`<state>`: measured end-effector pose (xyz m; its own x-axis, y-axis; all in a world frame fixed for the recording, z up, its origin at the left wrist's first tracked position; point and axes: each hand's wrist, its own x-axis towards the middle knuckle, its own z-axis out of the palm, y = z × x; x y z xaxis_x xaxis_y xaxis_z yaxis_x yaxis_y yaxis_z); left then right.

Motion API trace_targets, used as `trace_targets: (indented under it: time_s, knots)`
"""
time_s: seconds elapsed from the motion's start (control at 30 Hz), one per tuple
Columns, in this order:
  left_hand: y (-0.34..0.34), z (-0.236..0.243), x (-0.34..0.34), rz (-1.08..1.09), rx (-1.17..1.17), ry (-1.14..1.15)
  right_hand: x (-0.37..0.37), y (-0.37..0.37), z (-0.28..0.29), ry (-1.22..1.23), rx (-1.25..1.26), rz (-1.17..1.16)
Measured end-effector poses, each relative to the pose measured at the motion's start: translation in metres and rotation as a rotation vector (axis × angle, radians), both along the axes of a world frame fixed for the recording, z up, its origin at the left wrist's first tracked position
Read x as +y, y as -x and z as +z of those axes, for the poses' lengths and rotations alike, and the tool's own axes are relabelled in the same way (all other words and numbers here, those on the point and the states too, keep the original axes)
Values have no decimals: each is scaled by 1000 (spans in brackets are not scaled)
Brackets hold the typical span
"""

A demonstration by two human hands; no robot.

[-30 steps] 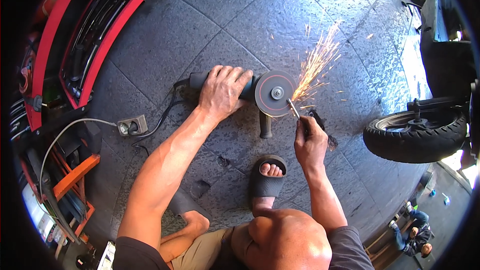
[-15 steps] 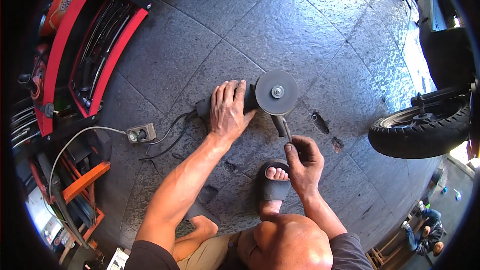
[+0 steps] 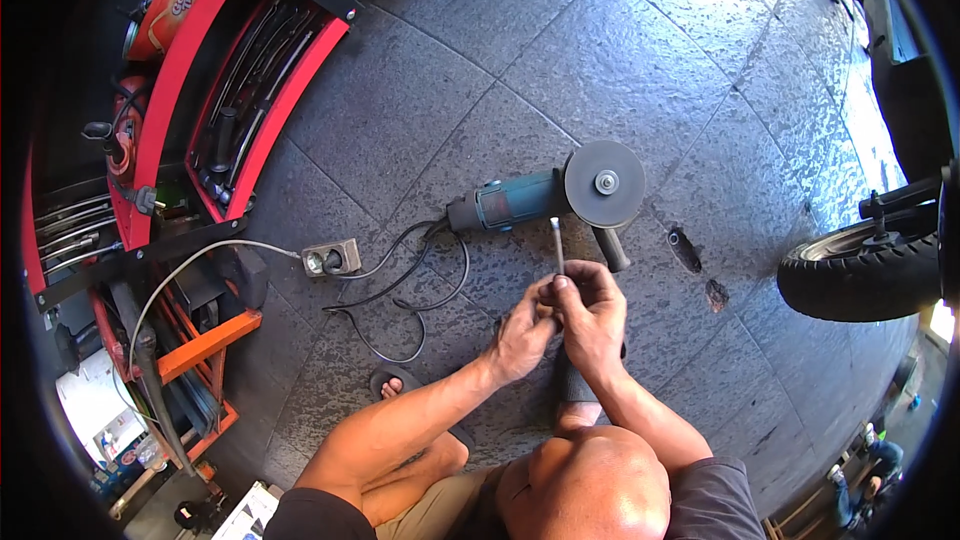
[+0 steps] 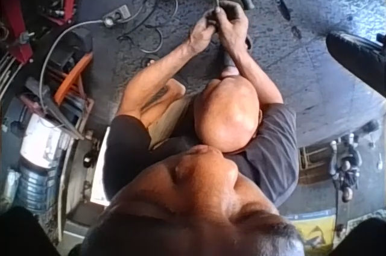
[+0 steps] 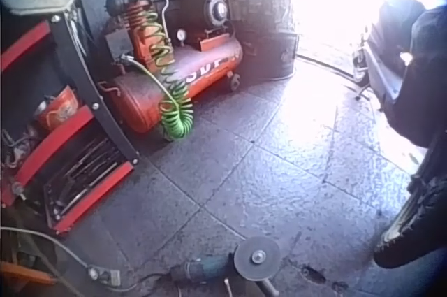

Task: Grinding metal parts with an angle grinder, organizing components into a container, and rinsing them in a bucket.

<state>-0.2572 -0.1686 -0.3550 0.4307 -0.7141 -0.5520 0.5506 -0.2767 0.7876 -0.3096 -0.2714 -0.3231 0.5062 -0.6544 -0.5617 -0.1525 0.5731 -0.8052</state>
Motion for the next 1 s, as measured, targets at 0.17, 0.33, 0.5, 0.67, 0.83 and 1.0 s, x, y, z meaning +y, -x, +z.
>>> trace_targets:
  time_s: [0.17,0.33,0.5,0.67,0.83,1.0]
  knots:
    - [-19,3,1,-74,-283,-536,6,-3,-15,152,61,315]
    - [-104,6,-14,140,-1138,-494,6,-7,-42,-261,110,183]
    - [-146,3,-44,-169,-1234,-517,11,-49,-73,-378,-95,-106]
    - [-161,0,-42,-516,-1041,-614,7,-67,-83,-352,-163,-222]
    - [-163,-20,-14,-532,-1057,-472,2,-61,-85,-421,-231,-260]
    - [-145,-27,6,-348,-1030,-275,-3,-55,-88,-430,-172,-207]
